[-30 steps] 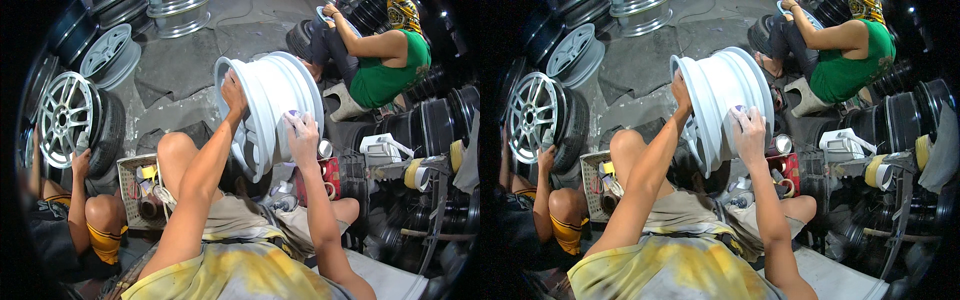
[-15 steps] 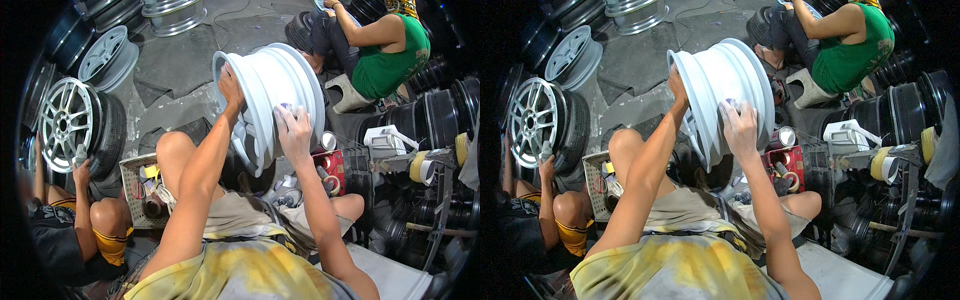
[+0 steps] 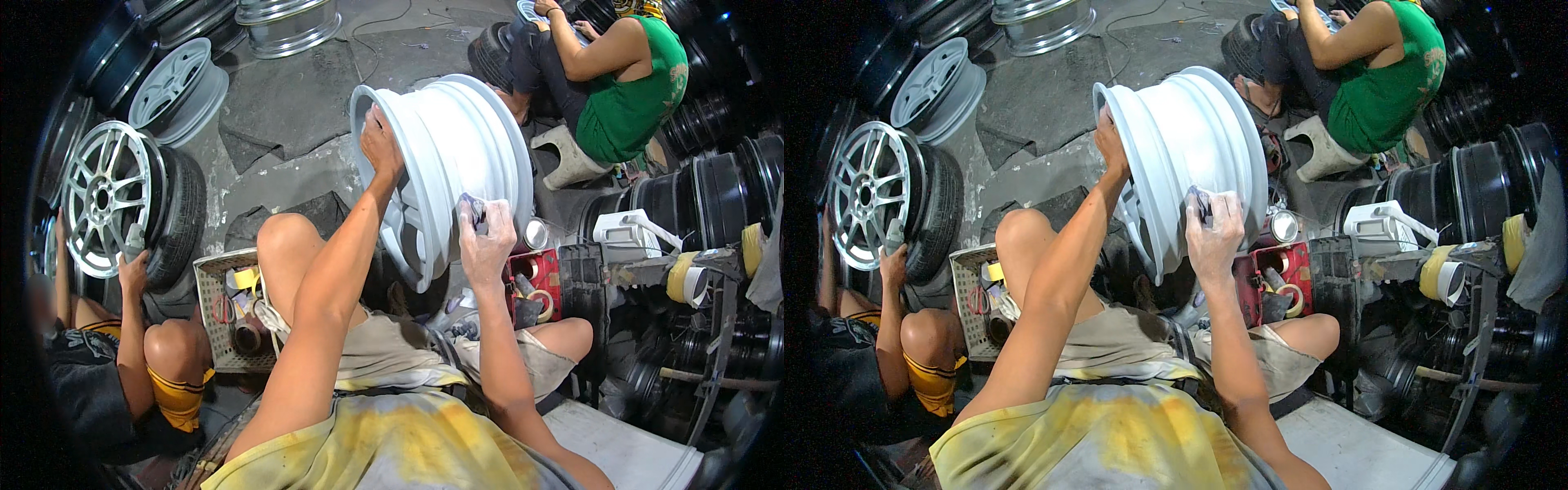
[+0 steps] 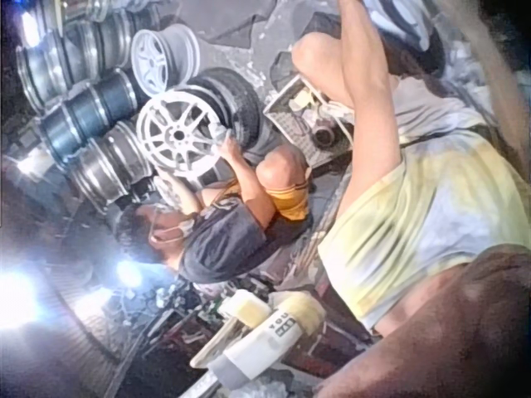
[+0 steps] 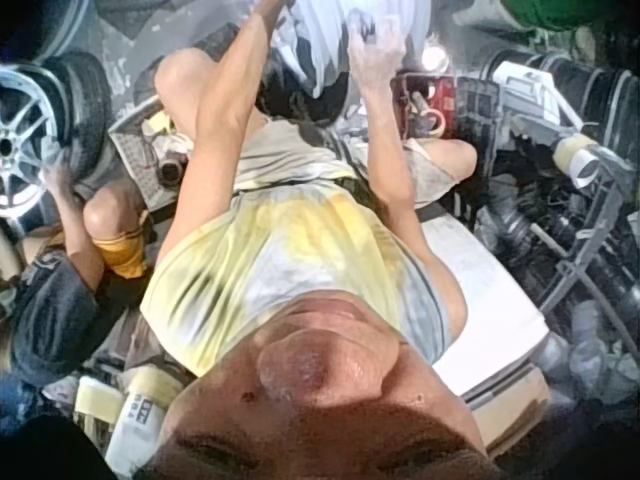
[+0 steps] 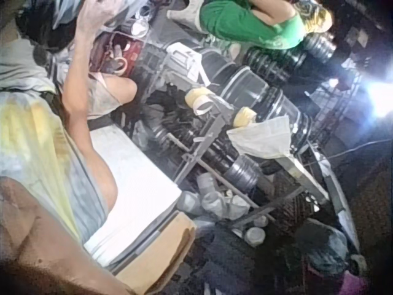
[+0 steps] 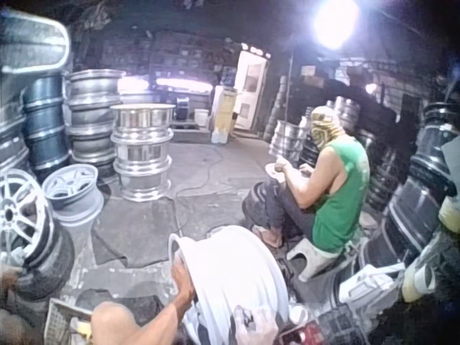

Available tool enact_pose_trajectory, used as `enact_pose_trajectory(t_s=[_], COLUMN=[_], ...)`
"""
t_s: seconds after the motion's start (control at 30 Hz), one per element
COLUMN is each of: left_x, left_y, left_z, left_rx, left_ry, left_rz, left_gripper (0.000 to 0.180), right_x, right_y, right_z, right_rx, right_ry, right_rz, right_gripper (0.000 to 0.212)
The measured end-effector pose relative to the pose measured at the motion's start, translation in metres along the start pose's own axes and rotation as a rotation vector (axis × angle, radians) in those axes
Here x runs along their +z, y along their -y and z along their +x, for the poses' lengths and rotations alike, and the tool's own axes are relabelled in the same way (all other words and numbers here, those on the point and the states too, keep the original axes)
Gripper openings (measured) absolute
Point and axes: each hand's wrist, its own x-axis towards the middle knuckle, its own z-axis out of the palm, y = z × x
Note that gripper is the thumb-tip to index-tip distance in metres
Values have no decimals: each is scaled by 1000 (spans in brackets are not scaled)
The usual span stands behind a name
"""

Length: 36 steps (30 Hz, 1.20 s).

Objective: The person sits on the floor and scrubs a white wheel rim with a purple sponge, repeatedly rotating the rim to clean different sections. They occasionally pause to wipe the rim with a cloth and reposition the sponge.

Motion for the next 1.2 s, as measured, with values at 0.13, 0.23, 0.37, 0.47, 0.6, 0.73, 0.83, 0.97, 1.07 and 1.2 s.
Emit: enact_pose_trajectory(t_s=[0.13, 0.23, 0.37, 0.47, 0.6, 0.73, 0.83, 0.97, 1.07, 1.2], left_x=[1, -3, -3, 0, -3, -1, -3, -2, -5, -7], left_y=[0, -9, -6, -5, -7, -5, -9, -15, -11, -14], left_z=[-2, 0, 0, -4, -3, -5, -3, -1, -10, -9], left_rx=[-6, -39, 0, 4, -51, 15, -19, 41, 25, -18], left_ry=[34, 68, 6, 17, 50, 28, 51, -2, 37, 63], left_rz=[-48, -47, -33, -23, -22, -48, -46, -46, -68, -45], left_gripper=[51, 51, 51, 52, 53, 52, 52, 51, 51, 51], right_x=[13, 9, 5, 17, 2, 9, 12, 1, 10, 5], right_y=[0, 0, 0, 4, 2, 6, 5, 0, 6, 4], right_z=[27, 28, 12, 48, 18, 35, 41, 33, 53, 57], right_rx=[-53, -49, -7, -27, 62, 40, -16, -11, -16, -38], right_ry=[8, 12, -4, 16, 52, 27, 7, 55, 71, 124], right_rz=[-38, -39, -13, -65, -17, -46, -48, -32, -63, -78], right_gripper=[12, 15, 17, 17, 15, 16, 16, 14, 14, 14])
